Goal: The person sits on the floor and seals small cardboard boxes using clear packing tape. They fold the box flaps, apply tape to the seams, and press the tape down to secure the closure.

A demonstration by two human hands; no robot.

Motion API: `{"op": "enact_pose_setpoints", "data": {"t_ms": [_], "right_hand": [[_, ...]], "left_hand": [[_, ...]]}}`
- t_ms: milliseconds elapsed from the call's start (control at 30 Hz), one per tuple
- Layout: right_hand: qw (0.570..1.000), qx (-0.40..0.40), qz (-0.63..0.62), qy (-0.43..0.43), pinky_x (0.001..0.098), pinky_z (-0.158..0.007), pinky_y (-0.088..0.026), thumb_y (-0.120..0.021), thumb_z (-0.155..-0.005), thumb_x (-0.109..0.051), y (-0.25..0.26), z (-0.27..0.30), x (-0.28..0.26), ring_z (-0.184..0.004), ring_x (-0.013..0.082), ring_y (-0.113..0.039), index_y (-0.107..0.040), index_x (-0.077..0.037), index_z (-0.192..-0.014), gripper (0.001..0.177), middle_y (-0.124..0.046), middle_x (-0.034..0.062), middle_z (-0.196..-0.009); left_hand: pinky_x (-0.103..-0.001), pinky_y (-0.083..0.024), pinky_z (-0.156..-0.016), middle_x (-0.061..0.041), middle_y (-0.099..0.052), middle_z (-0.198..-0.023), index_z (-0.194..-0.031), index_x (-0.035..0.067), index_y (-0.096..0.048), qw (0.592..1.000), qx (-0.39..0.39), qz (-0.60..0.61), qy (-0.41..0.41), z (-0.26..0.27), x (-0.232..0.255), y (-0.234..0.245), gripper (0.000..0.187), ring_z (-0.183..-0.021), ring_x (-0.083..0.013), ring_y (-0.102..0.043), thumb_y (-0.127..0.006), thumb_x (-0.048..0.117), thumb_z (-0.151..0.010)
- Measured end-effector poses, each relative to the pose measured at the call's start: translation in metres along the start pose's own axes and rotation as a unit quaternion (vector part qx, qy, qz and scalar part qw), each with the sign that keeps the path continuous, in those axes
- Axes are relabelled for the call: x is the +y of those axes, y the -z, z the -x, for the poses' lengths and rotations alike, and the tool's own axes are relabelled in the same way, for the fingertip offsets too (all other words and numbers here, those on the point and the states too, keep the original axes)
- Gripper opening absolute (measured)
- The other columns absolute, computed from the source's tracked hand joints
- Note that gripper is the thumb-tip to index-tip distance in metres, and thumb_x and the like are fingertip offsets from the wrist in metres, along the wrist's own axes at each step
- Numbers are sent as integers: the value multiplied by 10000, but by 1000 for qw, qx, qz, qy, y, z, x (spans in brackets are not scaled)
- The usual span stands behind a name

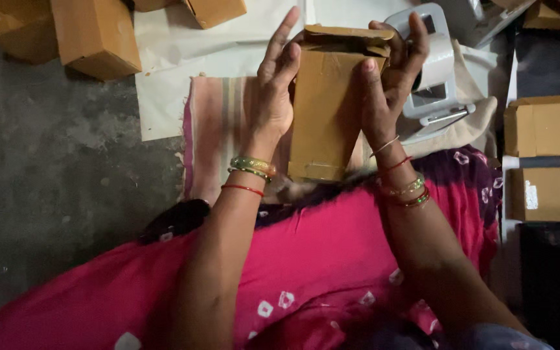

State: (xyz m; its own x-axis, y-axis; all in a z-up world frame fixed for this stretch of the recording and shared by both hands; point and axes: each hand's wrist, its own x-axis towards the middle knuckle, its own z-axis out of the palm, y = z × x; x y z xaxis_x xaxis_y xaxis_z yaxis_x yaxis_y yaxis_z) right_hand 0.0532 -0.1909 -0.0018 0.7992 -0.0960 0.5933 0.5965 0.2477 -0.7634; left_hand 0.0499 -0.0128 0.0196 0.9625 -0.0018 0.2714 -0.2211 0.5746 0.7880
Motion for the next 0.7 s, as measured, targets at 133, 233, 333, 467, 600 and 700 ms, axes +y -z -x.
{"op": "enact_pose_setpoints", "data": {"t_ms": [133,233,333,467,600,700], "right_hand": [[999,-14,32,26,316,-1233,-378,-652,-1143,-143,6,-3,10,-1404,187,-508,-423,-52,-1573,496,-517,89,-1476],[997,-21,65,24,303,-1183,-381,-671,-1132,-107,13,2,15,-1371,182,-533,-468,-41,-1490,417,-544,85,-1414],[996,-33,77,14,308,-1189,-392,-687,-1113,-60,16,4,18,-1342,183,-542,-492,-31,-1390,339,-561,88,-1365],[996,-49,72,38,330,-1181,-418,-737,-1049,-20,14,1,18,-1288,197,-539,-485,-30,-1309,362,-548,114,-1355],[990,-73,94,77,328,-1127,-432,-788,-979,-60,13,3,19,-1297,216,-528,-465,-20,-1243,419,-529,134,-1335],[998,-41,0,37,294,-1100,-434,-652,-1069,-65,11,3,22,-1260,174,-554,-516,-34,-1243,223,-567,114,-1309]], "left_hand": [[-290,-474,-1155,19,-676,-1367,-1452,138,-596,1000,-22,-10,18,-12,-15,7,397,-1275,-85,-593,-644,272,-1081],[-346,-492,-1141,-28,-689,-1308,-1412,107,-646,999,-21,12,28,-12,-23,12,332,-1248,-134,-601,-614,237,-1108],[-355,-477,-1175,-67,-701,-1301,-1334,71,-683,998,-5,-54,-13,-9,-28,14,265,-1278,-161,-605,-617,214,-1121],[-346,-470,-1166,-79,-721,-1262,-1212,36,-706,995,23,-87,-51,-6,-35,16,232,-1257,-180,-628,-580,212,-1128],[-323,-475,-1156,-98,-738,-1227,-1119,14,-712,987,73,-108,-98,-2,-42,13,239,-1233,-183,-649,-575,210,-1130],[-299,-488,-1052,-103,-724,-1226,-1121,-5,-709,982,92,-130,-102,0,-41,8,159,-1106,-150,-623,-674,129,-1043]]}}
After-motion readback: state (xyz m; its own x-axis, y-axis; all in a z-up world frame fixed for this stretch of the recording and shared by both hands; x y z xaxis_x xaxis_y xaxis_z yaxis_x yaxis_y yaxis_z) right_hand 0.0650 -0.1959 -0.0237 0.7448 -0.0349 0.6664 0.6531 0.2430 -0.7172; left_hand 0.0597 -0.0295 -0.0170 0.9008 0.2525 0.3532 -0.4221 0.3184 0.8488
